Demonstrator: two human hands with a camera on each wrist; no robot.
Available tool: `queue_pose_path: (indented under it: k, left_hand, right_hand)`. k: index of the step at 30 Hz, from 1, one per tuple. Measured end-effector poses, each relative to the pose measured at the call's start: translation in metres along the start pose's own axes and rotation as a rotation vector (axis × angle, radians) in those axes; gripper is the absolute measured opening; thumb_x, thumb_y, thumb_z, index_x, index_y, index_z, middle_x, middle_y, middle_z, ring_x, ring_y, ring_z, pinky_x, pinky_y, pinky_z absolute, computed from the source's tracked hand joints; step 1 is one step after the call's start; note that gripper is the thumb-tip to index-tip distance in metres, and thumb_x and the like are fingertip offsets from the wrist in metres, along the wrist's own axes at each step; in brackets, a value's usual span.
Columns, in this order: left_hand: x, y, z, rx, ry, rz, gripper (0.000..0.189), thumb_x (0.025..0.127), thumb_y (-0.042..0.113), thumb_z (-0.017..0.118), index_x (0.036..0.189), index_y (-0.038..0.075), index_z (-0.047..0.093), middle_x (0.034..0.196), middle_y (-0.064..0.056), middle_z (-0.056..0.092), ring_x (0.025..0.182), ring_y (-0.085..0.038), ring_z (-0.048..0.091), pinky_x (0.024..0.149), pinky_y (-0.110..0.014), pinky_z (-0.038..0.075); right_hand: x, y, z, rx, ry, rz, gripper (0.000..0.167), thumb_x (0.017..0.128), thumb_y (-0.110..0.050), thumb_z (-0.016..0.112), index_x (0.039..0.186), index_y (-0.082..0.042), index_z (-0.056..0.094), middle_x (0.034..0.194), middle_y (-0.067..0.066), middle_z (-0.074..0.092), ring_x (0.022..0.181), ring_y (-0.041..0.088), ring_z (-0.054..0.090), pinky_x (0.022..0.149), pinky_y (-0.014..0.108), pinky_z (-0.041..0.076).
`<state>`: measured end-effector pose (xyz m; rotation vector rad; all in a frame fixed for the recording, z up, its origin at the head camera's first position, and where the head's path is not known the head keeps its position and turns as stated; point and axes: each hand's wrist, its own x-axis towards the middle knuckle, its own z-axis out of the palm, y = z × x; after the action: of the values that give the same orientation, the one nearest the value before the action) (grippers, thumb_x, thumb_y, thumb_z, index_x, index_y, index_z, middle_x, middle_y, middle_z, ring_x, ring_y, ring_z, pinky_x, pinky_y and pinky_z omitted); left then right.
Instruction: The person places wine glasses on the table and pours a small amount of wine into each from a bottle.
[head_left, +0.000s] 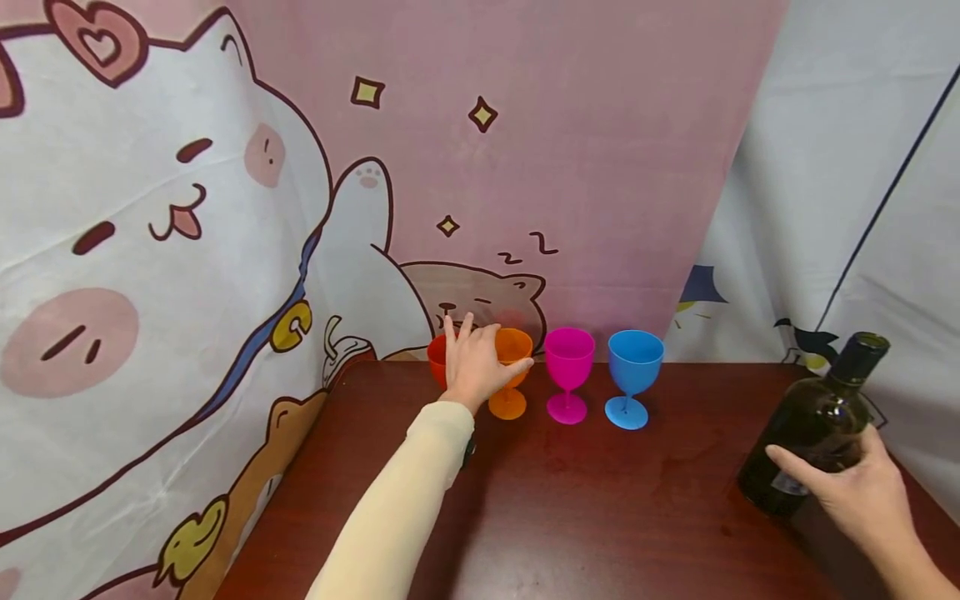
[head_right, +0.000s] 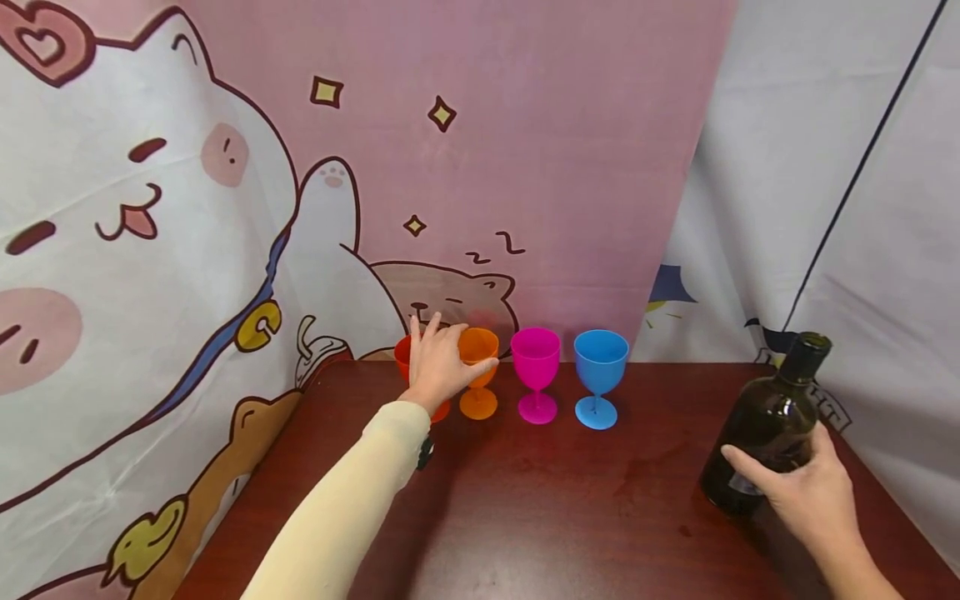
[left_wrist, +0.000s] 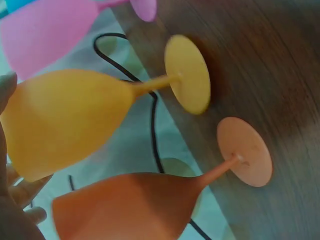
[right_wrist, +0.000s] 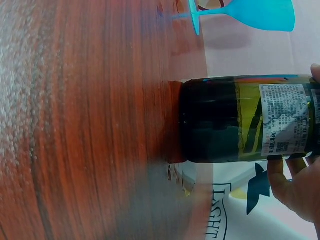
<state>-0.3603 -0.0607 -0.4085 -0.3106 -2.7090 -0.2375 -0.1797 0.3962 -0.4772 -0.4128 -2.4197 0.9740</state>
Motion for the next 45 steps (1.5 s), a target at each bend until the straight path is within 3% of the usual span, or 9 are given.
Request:
queue_pose_path:
  k: [4, 9, 17, 23, 30, 36, 38, 42, 45]
  left_hand:
    - [-0.016, -0.001, -0.014, -0.064, 0.035, 0.029, 0.09, 0.085, 0.081, 0.068, 0.149, 0.018, 0.061, 0.143, -0.003, 0.071, 0.16, -0.031, 0.037, 0.136, -0.059, 0.001]
    - [-0.049, -0.001, -0.031, -0.17, 0.089, 0.098, 0.087, 0.083, 0.076, 0.074, 0.146, 0.017, 0.063, 0.139, -0.001, 0.073, 0.157, -0.032, 0.042, 0.136, -0.061, 0.008]
    - [-0.095, 0.014, -0.027, -0.279, 0.062, 0.157, 0.085, 0.079, 0.07, 0.083, 0.144, 0.018, 0.065, 0.139, 0.001, 0.072, 0.155, -0.03, 0.045, 0.135, -0.06, 0.014]
    - [-0.103, 0.03, -0.019, -0.346, 0.083, 0.153, 0.083, 0.078, 0.068, 0.084, 0.143, 0.019, 0.064, 0.139, 0.003, 0.072, 0.152, -0.028, 0.047, 0.134, -0.06, 0.019]
    - [-0.108, 0.036, -0.008, -0.526, 0.057, 0.042, 0.082, 0.079, 0.062, 0.086, 0.146, 0.021, 0.062, 0.139, 0.002, 0.072, 0.15, -0.029, 0.048, 0.132, -0.061, 0.023]
    - [-0.113, 0.037, 0.002, -0.629, 0.059, -0.037, 0.082, 0.078, 0.058, 0.088, 0.148, 0.024, 0.061, 0.141, 0.001, 0.07, 0.149, -0.025, 0.048, 0.131, -0.061, 0.024]
    - [-0.114, 0.037, 0.003, -0.652, 0.064, -0.048, 0.082, 0.078, 0.056, 0.088, 0.148, 0.024, 0.061, 0.143, 0.0, 0.069, 0.148, -0.024, 0.049, 0.131, -0.06, 0.024]
    - [-0.115, 0.038, 0.005, -0.678, 0.075, -0.044, 0.082, 0.078, 0.055, 0.089, 0.149, 0.024, 0.06, 0.139, 0.002, 0.07, 0.139, -0.023, 0.057, 0.131, -0.059, 0.026]
    - [-0.116, 0.038, 0.006, -0.7, 0.069, -0.049, 0.083, 0.078, 0.055, 0.089, 0.149, 0.023, 0.059, 0.135, 0.004, 0.073, 0.13, -0.021, 0.063, 0.13, -0.059, 0.027]
  right_hand:
    - [-0.002, 0.0, 0.001, 0.007, 0.003, 0.009, 0.094, 0.086, -0.034, 0.091, 0.157, -0.002, 0.038, 0.129, 0.036, 0.061, 0.079, -0.024, 0.031, 0.056, 0.009, 0.033]
    - [-0.001, 0.0, 0.002, 0.007, 0.001, 0.024, 0.093, 0.086, -0.035, 0.091, 0.156, -0.002, 0.04, 0.13, 0.035, 0.061, 0.079, -0.024, 0.03, 0.057, 0.011, 0.033]
    - [-0.001, -0.001, 0.001, -0.006, 0.001, 0.02, 0.098, 0.086, -0.036, 0.09, 0.161, -0.005, 0.035, 0.138, 0.036, 0.059, 0.087, -0.025, 0.026, 0.062, 0.013, 0.029]
    - [0.0, 0.0, 0.002, 0.026, -0.005, -0.009, 0.102, 0.086, -0.037, 0.09, 0.166, -0.014, 0.031, 0.142, 0.031, 0.056, 0.093, -0.025, 0.027, 0.067, 0.014, 0.03]
    - [-0.001, 0.001, 0.004, 0.072, 0.035, -0.056, 0.102, 0.082, -0.035, 0.094, 0.164, -0.034, 0.034, 0.121, -0.019, 0.05, 0.096, -0.024, 0.035, 0.069, 0.009, 0.032]
    - [-0.002, -0.004, 0.007, 0.055, 0.057, 0.022, 0.102, 0.082, -0.036, 0.094, 0.165, -0.034, 0.034, 0.141, 0.019, 0.058, 0.097, -0.026, 0.03, 0.076, 0.01, 0.033]
    - [-0.002, -0.004, 0.007, 0.051, 0.058, 0.055, 0.102, 0.082, -0.038, 0.094, 0.165, -0.035, 0.035, 0.134, 0.013, 0.062, 0.095, -0.026, 0.03, 0.075, 0.011, 0.033]
    - [0.0, -0.006, 0.005, 0.059, 0.065, 0.035, 0.099, 0.078, -0.036, 0.097, 0.161, -0.029, 0.044, 0.108, -0.02, 0.058, 0.09, -0.026, 0.034, 0.07, 0.011, 0.032]
    - [0.002, -0.011, 0.005, 0.021, 0.045, -0.028, 0.102, 0.076, -0.036, 0.098, 0.161, -0.018, 0.044, 0.116, -0.007, 0.07, 0.095, -0.016, 0.046, 0.075, 0.018, 0.039]
